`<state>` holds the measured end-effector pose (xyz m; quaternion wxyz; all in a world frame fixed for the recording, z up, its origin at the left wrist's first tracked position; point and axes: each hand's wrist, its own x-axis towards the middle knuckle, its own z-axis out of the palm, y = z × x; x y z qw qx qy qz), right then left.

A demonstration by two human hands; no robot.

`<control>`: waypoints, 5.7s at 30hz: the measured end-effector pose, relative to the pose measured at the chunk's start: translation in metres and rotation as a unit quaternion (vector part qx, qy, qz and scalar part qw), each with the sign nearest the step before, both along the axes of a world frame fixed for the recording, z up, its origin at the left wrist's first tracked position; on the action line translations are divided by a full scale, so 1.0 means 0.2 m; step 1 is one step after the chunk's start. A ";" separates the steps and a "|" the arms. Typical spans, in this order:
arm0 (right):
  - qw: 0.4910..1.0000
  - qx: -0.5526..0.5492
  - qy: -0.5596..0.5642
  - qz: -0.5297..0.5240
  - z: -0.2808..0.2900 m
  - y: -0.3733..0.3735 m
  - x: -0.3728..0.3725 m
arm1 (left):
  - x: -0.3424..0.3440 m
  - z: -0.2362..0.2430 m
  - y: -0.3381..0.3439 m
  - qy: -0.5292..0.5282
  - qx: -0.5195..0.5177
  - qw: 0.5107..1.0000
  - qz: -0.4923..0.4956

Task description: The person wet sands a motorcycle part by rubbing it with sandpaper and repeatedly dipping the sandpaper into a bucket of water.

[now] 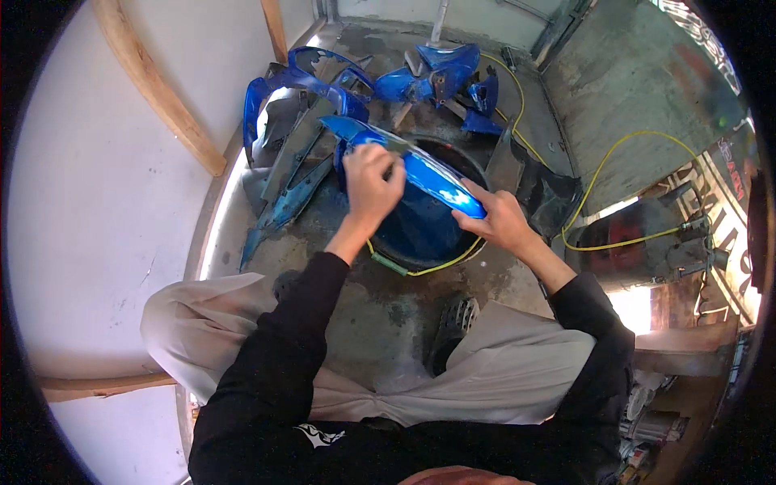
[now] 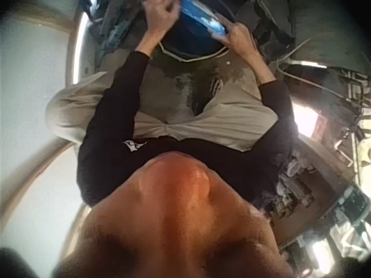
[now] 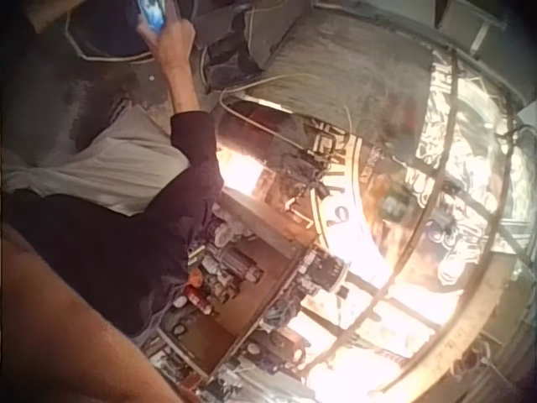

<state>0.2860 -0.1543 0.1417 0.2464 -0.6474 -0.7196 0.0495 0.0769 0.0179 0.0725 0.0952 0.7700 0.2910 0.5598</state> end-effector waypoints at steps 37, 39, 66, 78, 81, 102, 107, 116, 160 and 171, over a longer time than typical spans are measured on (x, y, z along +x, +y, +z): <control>1.000 -0.009 0.003 -0.004 0.03 0.02 -0.02 | -0.03 0.00 0.19 0.005 0.032 0.998 0.045; 1.000 -0.008 0.011 0.007 0.03 0.04 -0.04 | -0.04 -0.02 0.20 -0.001 0.019 0.998 0.068; 1.000 0.010 -0.015 -0.001 0.03 0.01 -0.01 | -0.04 -0.04 0.15 -0.004 0.043 0.993 0.112; 1.000 -0.012 -0.013 -0.018 0.01 -0.01 0.02 | 0.10 0.05 -0.25 -0.023 0.081 0.991 -0.104; 1.000 -0.007 -0.010 -0.015 0.04 0.00 0.01 | 0.02 -0.04 0.06 -0.011 0.049 0.998 0.027; 1.000 0.013 -0.003 0.018 0.04 0.05 -0.04 | -0.06 -0.09 0.23 -0.018 -0.001 0.995 0.100; 0.999 -0.016 -0.035 -0.012 0.00 0.00 0.05 | 0.19 0.04 -0.33 -0.068 0.044 0.989 -0.123; 1.000 -0.009 0.011 0.004 0.06 0.03 -0.05 | -0.07 -0.09 0.29 -0.030 0.017 0.989 0.145; 0.999 0.012 -0.041 -0.020 0.03 0.01 0.05 | 0.09 0.06 -0.02 -0.027 0.087 0.987 -0.131; 0.997 0.013 -0.073 -0.021 -0.01 -0.01 0.07 | 0.17 0.10 -0.27 -0.059 0.053 0.970 -0.230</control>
